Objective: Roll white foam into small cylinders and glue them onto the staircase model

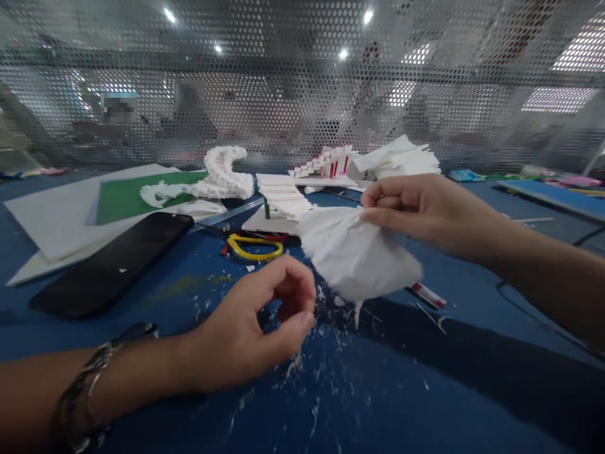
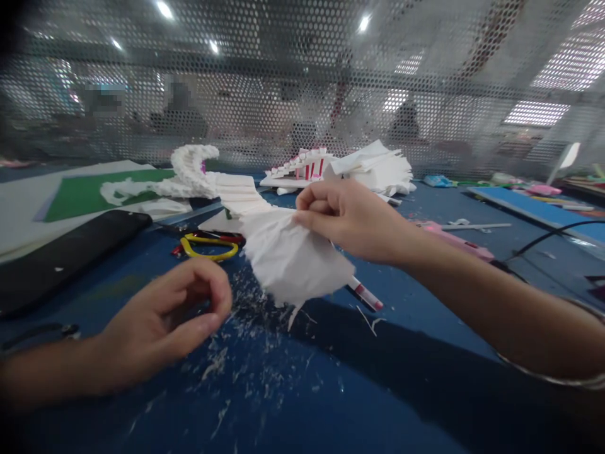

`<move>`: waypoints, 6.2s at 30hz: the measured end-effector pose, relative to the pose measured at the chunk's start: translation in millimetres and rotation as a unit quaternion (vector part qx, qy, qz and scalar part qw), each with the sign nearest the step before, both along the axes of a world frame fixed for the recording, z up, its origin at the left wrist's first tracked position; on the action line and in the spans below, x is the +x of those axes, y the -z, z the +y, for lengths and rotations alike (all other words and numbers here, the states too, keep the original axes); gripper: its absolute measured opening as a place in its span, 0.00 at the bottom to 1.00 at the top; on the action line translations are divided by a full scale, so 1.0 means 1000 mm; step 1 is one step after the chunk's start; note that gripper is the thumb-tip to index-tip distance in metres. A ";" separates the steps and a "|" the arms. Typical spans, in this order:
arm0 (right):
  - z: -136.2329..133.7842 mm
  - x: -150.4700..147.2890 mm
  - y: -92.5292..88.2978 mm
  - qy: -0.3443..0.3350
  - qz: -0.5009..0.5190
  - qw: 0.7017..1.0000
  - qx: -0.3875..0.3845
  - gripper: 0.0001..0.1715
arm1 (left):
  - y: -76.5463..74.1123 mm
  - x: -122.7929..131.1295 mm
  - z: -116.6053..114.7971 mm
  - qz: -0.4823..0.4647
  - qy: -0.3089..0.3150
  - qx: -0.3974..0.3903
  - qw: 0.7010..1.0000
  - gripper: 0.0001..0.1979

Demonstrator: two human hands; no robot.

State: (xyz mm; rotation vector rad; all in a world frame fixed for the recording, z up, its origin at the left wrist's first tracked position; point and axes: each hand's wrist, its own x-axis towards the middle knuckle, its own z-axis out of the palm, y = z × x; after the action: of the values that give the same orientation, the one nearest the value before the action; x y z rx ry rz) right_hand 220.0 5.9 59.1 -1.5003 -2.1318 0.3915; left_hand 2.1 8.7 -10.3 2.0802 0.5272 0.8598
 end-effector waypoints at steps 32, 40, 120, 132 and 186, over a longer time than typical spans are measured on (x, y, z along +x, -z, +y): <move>-0.040 -0.036 0.005 -0.044 -0.007 0.997 0.061 0.06 | -0.022 0.031 0.000 0.204 -0.042 0.170 0.963 0.16; -0.031 -0.028 0.011 -0.137 0.115 0.983 -0.050 0.06 | -0.016 0.024 0.000 0.114 0.035 0.027 0.992 0.14; -0.036 -0.026 0.020 -0.178 0.047 0.983 -0.022 0.09 | -0.011 0.023 0.000 0.091 0.070 -0.090 0.989 0.11; -0.034 -0.022 0.017 -0.193 -0.004 0.981 0.017 0.07 | -0.010 0.023 0.004 0.097 0.088 -0.119 0.984 0.11; -0.024 -0.018 0.012 -0.195 0.115 0.965 -0.131 0.05 | -0.013 0.022 0.004 0.107 0.107 -0.140 0.979 0.12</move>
State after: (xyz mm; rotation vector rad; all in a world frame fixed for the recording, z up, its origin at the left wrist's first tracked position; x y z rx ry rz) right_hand 201.9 -18.3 47.2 -1.0877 -2.2426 0.9723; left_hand 24.6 12.3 3.0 1.9336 0.4958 0.4146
